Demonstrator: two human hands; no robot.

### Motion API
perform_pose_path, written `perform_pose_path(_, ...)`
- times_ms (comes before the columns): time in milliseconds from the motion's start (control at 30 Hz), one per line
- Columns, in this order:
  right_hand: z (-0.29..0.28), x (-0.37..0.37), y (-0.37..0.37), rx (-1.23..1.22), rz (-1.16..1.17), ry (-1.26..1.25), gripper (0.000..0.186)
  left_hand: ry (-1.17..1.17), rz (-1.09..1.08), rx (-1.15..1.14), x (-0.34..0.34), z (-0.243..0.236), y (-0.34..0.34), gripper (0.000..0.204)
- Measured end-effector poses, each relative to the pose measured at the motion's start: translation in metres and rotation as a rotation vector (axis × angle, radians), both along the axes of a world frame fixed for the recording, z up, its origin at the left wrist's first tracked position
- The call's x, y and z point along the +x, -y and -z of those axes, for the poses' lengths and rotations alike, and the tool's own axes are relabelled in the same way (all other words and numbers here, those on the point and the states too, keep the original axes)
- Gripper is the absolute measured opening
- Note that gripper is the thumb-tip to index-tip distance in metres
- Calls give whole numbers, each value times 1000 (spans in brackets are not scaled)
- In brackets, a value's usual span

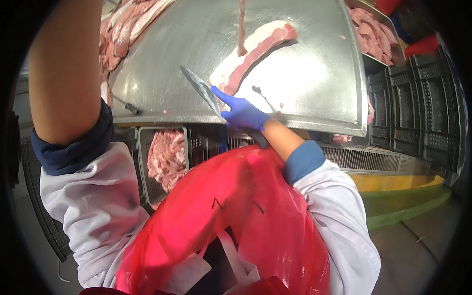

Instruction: The person trims fat and connective tissue from large cuts of raw meat using a knife on a stainless steel table. They repeatedly pick up pieces, trim them, and place the trimmed portions into a nearby container.

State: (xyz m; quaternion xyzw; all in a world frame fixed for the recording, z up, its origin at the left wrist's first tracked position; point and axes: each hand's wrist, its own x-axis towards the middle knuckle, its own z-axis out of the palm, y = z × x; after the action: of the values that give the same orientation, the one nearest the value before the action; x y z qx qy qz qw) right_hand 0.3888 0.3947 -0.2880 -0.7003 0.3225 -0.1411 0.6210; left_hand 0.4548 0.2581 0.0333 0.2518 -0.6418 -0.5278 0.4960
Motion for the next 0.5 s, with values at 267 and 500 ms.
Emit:
perform_pose_path(267,5,-147,5,267,404,37,78,338,229,-229,-134,-11,16,26)
perform_pose_path(500,18,-223,40,252,596,40,80,552,387,-563,-248,1,23,36)
